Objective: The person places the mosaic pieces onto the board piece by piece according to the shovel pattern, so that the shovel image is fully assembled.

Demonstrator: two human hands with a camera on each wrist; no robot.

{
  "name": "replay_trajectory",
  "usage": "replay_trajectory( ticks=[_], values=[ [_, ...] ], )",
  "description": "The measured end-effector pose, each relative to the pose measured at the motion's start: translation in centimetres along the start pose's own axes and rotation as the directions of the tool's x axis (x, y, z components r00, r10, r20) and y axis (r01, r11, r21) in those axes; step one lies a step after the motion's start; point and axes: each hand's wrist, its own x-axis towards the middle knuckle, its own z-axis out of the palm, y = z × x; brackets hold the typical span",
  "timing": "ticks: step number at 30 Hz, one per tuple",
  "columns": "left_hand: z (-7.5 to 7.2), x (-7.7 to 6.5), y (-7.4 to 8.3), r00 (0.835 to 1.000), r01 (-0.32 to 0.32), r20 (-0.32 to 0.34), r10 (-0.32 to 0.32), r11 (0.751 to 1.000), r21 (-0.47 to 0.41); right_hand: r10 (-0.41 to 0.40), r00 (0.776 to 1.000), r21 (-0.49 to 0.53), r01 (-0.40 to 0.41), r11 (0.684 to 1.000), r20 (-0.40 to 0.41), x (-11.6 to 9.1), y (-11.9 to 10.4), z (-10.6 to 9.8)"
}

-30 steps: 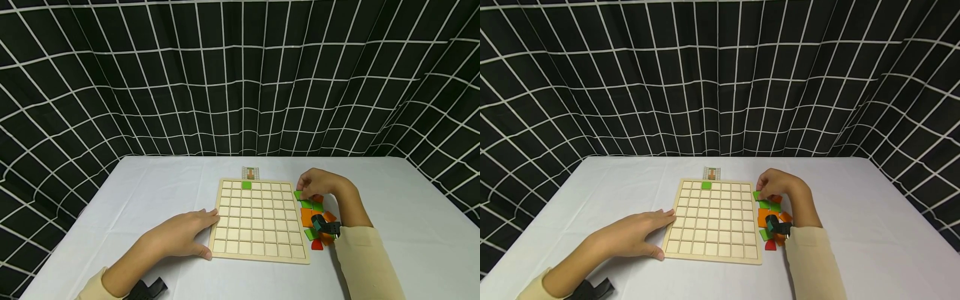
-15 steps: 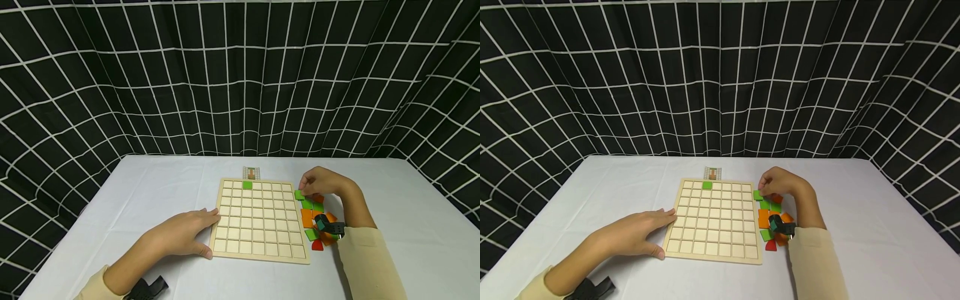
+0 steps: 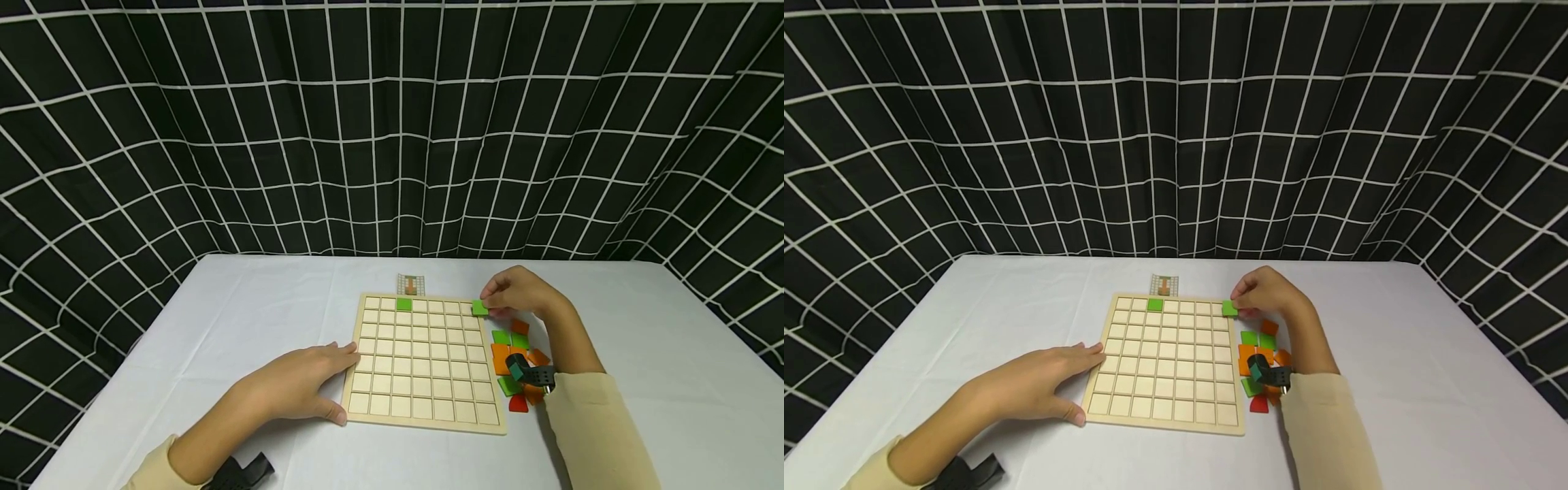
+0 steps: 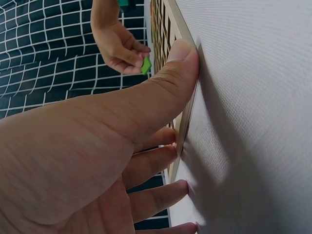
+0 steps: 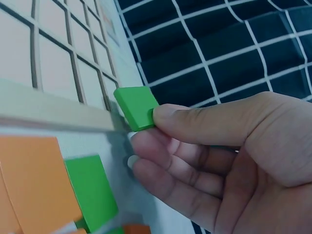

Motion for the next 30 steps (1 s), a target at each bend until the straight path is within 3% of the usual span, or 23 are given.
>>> replay_trajectory(
  ticks=[14, 30],
  values=[
    [0.0, 0.0, 0.0, 1.0, -0.009, 0.002, 0.009, 1.0, 0.0, -0.001, 1.0, 0.081, 0.002, 0.997, -0.011, 0.9, -1.5, 2.2],
    [0.1, 0.0, -0.1, 1.0, -0.008, -0.002, 0.008, 1.0, 0.001, -0.006, 1.0, 0.06, 0.005, 0.998, 0.023, 1.9, -3.1, 4.3]
  ],
)
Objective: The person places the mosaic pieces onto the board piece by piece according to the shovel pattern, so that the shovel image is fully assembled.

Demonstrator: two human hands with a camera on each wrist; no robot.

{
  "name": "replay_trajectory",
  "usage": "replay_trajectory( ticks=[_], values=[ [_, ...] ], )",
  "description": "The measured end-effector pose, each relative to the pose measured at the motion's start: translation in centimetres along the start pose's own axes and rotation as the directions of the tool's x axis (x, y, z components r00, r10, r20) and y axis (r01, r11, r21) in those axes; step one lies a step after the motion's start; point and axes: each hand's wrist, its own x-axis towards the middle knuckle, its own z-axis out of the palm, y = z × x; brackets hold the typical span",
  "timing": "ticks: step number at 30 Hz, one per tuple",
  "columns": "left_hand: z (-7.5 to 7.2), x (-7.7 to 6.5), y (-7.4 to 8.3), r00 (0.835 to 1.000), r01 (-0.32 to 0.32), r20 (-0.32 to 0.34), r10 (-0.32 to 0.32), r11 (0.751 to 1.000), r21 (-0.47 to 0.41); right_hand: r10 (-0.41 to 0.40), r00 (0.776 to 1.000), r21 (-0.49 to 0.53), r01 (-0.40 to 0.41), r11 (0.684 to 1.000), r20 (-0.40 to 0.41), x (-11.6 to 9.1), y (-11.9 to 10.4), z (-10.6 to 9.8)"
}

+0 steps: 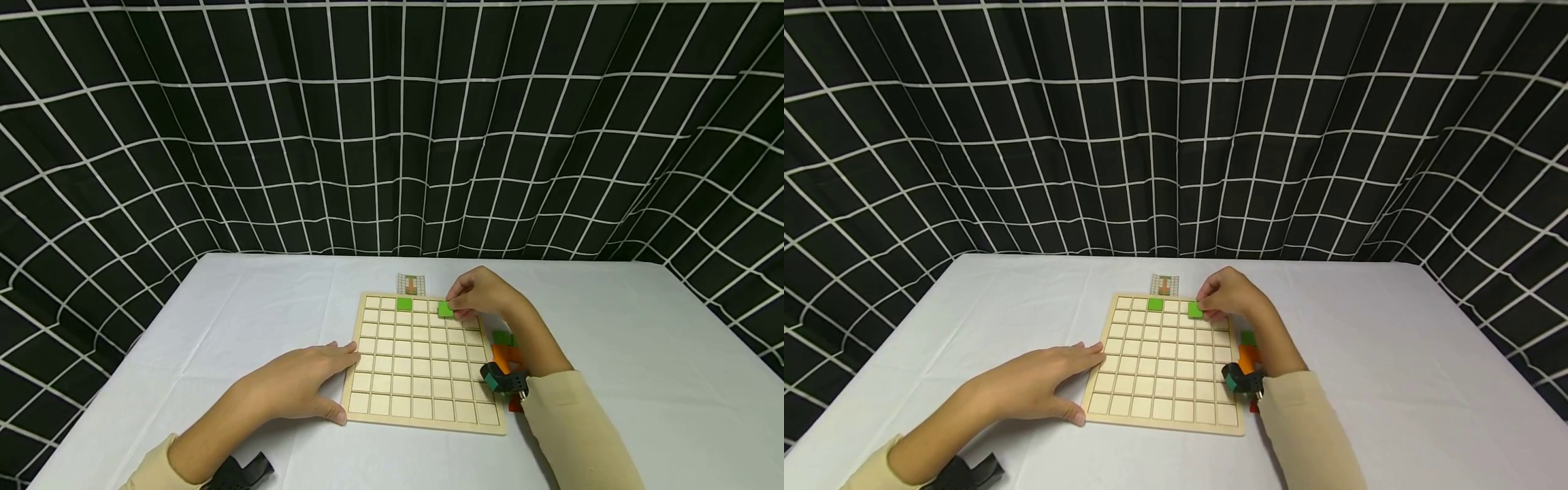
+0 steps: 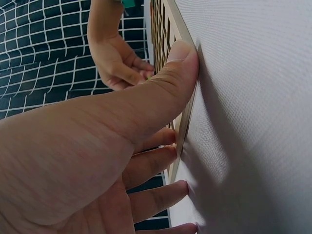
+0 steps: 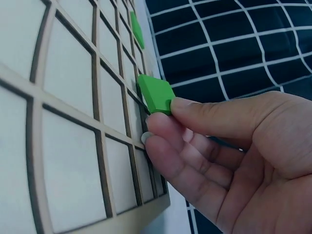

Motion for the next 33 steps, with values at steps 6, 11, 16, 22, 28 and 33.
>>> replay_trajectory(
  ticks=[6, 11, 16, 22, 28, 33],
  values=[
    [0.0, 0.0, 0.0, 1.0, 0.006, 0.0, -0.006, 1.0, 0.001, 0.009, 1.0, 0.02, -0.009, 1.0, -0.006, 0.3, -0.4, 0.9],
    [0.1, 0.0, 0.0, 1.0, 0.006, -0.003, -0.006, 1.0, 0.001, 0.009, 1.0, 0.036, -0.009, 0.999, -0.004, 0.5, -0.7, 1.4],
    [0.0, -0.1, 0.0, 1.0, 0.002, -0.005, -0.002, 1.0, 0.005, 0.02, 1.0, 0.047, -0.02, 0.999, -0.007, 0.4, -0.8, 1.5],
    [0.0, -0.1, 0.1, 1.0, 0.001, -0.006, -0.001, 1.0, 0.0, 0.012, 1.0, 0.068, -0.011, 0.998, -0.012, 0.5, -0.8, 1.7],
    [0.0, -0.1, 0.0, 1.0, -0.002, -0.001, 0.002, 1.0, 0.001, 0.017, 1.0, 0.083, -0.015, 0.996, -0.025, 0.6, -0.9, 2.1],
    [0.1, -0.1, -0.1, 1.0, -0.004, -0.002, 0.004, 1.0, 0.006, 0.021, 0.999, 0.063, -0.018, 0.998, -0.049, 0.7, -0.9, 2.1]
  ],
)
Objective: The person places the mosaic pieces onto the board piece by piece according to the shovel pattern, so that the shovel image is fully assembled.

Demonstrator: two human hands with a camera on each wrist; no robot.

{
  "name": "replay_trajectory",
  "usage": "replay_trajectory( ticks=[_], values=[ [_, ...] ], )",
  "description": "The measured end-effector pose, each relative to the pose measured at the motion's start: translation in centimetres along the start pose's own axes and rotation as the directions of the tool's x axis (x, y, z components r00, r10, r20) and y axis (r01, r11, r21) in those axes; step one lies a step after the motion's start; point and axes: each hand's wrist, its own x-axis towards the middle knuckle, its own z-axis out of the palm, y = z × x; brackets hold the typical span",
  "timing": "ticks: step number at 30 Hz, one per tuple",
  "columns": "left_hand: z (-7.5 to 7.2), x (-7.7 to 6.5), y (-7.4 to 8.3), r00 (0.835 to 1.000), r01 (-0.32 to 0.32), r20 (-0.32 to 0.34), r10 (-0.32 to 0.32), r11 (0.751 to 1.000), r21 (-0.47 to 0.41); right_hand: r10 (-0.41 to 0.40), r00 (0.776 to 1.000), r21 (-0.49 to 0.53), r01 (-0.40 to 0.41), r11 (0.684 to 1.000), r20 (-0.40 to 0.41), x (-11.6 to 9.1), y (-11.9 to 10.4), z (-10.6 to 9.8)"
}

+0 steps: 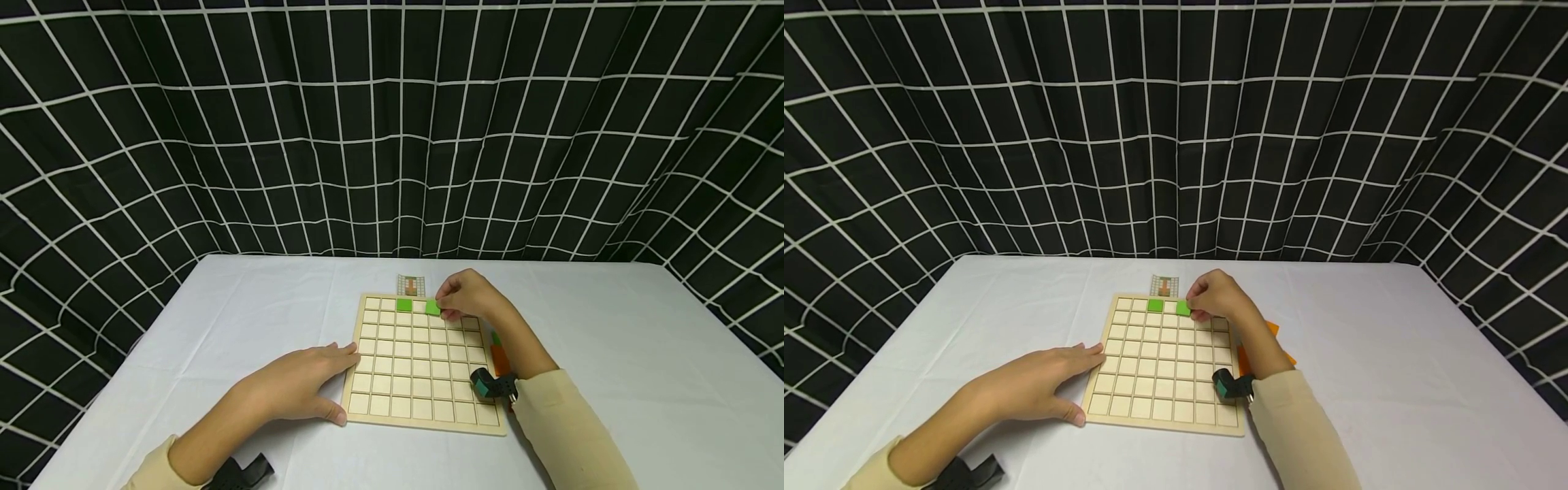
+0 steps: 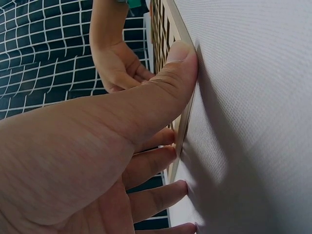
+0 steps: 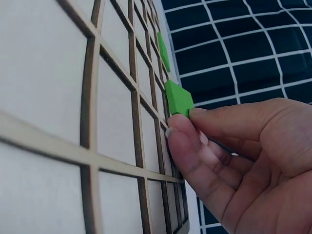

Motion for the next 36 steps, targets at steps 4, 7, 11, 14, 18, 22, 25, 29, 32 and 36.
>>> replay_trajectory(
  ticks=[4, 7, 11, 14, 18, 22, 25, 29, 32, 36],
  values=[
    [0.03, -0.04, -0.04, 1.0, 0.002, -0.001, -0.002, 1.0, 0.0, -0.006, 1.0, 0.005, 0.006, 1.0, -0.009, 0.19, 0.07, 0.15],
    [0.03, -0.02, -0.03, 1.0, 0.005, 0.0, -0.005, 1.0, -0.002, -0.01, 1.0, 0.03, 0.01, 1.0, -0.011, 0.36, 0.12, 0.32],
    [0.1, 0.02, -0.05, 1.0, 0.009, 0.001, -0.009, 1.0, -0.002, -0.015, 1.0, 0.047, 0.015, 0.999, -0.001, 0.51, 0.09, 0.52],
    [0.12, 0.03, -0.07, 1.0, 0.01, 0.0, -0.01, 1.0, 0.002, -0.017, 1.0, 0.041, 0.017, 0.999, 0.004, 0.52, -0.01, 0.56],
    [0.1, 0.04, -0.07, 1.0, 0.007, 0.001, -0.007, 1.0, 0.003, -0.018, 1.0, 0.034, 0.017, 0.999, 0.011, 0.41, -0.1, 0.51],
    [0.05, 0.01, -0.02, 1.0, 0.004, 0.001, -0.004, 1.0, 0.004, -0.024, 0.999, 0.026, 0.024, 0.999, 0.021, 0.25, -0.19, 0.52],
    [0.04, 0.0, 0.03, 1.0, 0.004, 0.001, -0.004, 1.0, 0.003, -0.034, 0.999, 0.021, 0.034, 0.999, 0.029, 0.12, -0.31, 0.61],
    [0.06, 0.02, 0.04, 1.0, 0.002, 0.001, -0.002, 1.0, 0.003, -0.047, 0.998, 0.013, 0.047, 0.999, 0.039, 0.04, -0.48, 0.7],
    [0.06, 0.07, 0.05, 1.0, 0.0, 0.0, 0.0, 1.0, 0.004, -0.051, 0.998, 0.014, 0.05, 0.999, 0.043, 0.11, -0.52, 0.76],
    [0.02, 0.1, 0.1, 1.0, 0.001, -0.003, -0.001, 1.0, -0.002, -0.058, 0.997, 0.017, 0.057, 0.998, 0.045, 0.02, -0.64, 0.86]
  ],
)
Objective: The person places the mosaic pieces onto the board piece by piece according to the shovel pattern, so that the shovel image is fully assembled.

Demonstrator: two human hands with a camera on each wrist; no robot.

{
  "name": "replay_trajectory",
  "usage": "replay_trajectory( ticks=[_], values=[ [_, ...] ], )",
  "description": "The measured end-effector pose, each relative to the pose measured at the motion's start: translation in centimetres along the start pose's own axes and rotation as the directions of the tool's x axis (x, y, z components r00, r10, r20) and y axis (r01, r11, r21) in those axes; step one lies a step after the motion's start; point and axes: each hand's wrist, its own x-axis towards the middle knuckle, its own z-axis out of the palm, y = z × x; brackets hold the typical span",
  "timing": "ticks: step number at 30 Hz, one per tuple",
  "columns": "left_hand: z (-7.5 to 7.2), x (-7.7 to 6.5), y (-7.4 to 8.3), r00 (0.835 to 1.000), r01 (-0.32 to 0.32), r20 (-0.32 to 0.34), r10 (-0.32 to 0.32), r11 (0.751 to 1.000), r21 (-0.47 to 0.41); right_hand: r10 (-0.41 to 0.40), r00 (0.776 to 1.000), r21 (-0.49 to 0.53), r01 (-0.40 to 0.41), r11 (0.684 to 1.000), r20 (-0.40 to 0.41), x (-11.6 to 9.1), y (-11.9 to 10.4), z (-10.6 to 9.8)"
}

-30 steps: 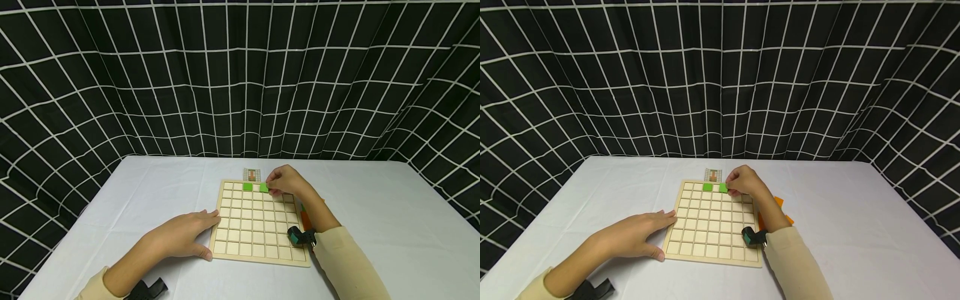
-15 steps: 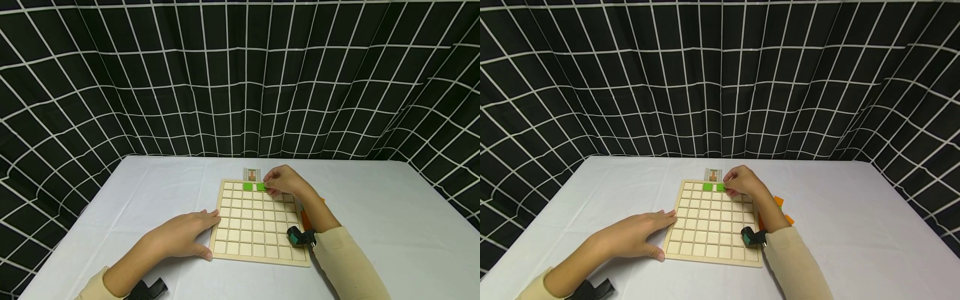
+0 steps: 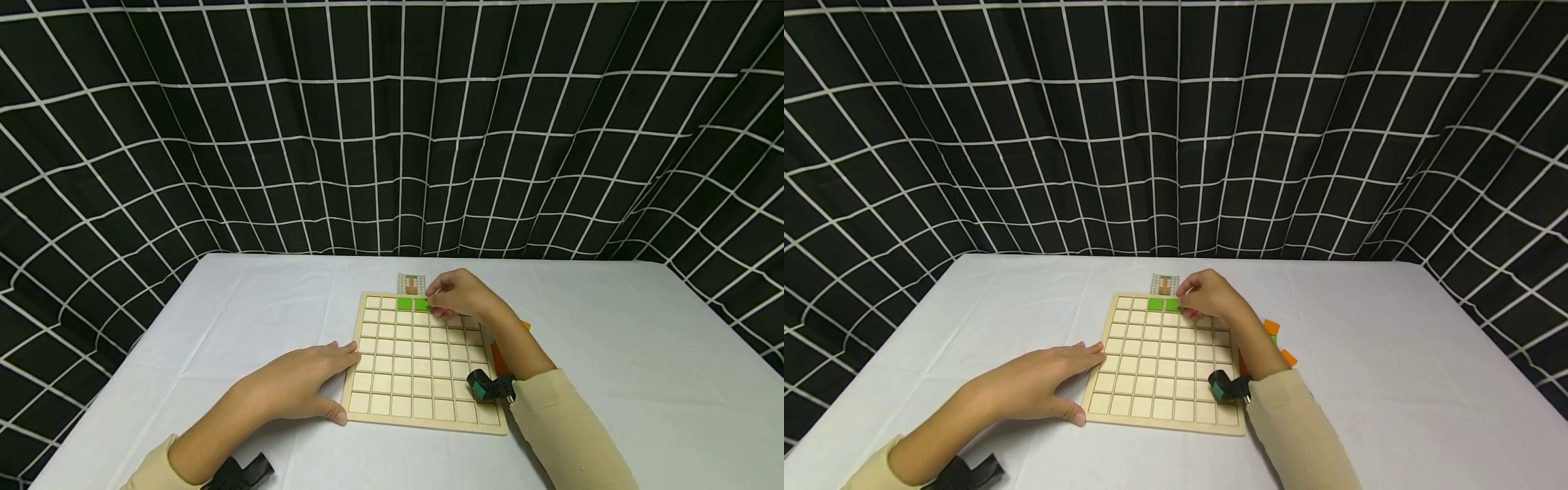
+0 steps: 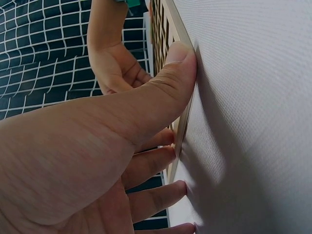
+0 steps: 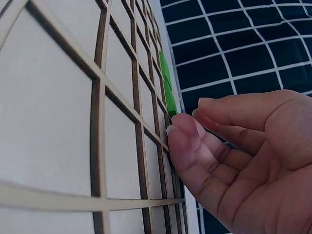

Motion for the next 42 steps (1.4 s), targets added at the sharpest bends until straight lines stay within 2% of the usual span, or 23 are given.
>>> replay_trajectory(
  ticks=[12, 16, 19, 22, 24, 27, 31, 36, 42],
  values=[
    [0.1, 0.0, -0.1, 1.0, 0.004, -0.003, -0.004, 1.0, -0.002, -0.01, 1.0, -0.009, 0.01, 1.0, 0.003, 0.0, -0.1, 0.0],
    [0.1, 0.0, 0.0, 1.0, 0.001, -0.004, -0.001, 1.0, -0.002, -0.018, 1.0, -0.083, 0.017, 0.996, -0.014, -0.3, -0.1, -0.9],
    [0.1, 0.0, 0.0, 1.0, 0.002, -0.003, -0.002, 1.0, 0.0, -0.024, 1.0, -0.16, 0.026, 0.987, 0.013, -1.1, -0.3, -2.3],
    [0.1, 0.1, 0.1, 1.0, 0.01, 0.0, -0.01, 1.0, 0.001, -0.026, 0.996, -0.298, 0.05, 0.953, 0.083, -2.3, -0.7, -3.9],
    [0.0, 0.1, 0.1, 1.0, 0.013, 0.001, -0.013, 1.0, 0.002, 0.006, 0.994, -0.413, 0.042, 0.91, 0.113, -3.1, -0.9, -4.9],
    [-0.1, 0.1, 0.1, 1.0, 0.013, 0.002, -0.013, 1.0, 0.002, 0.147, 0.982, -0.535, -0.062, 0.842, 0.118, -4.3, -1.0, -6.0],
    [-0.2, 0.0, 0.1, 1.0, 0.008, 0.0, -0.008, 1.0, -0.004, 0.337, 0.937, -0.599, -0.219, 0.77, 0.091, -5.1, -0.7, -6.8],
    [-0.2, -0.1, 0.1, 1.0, 0.014, 0.004, -0.014, 1.0, -0.009, 0.404, 0.91, -0.618, -0.266, 0.739, 0.092, -4.8, 0.1, -6.7],
    [-0.1, -0.1, 0.1, 1.0, 0.009, 0.0, -0.009, 1.0, -0.002, 0.409, 0.907, -0.63, -0.259, 0.732, 0.102, -4.5, 0.4, -6.3]
  ],
)
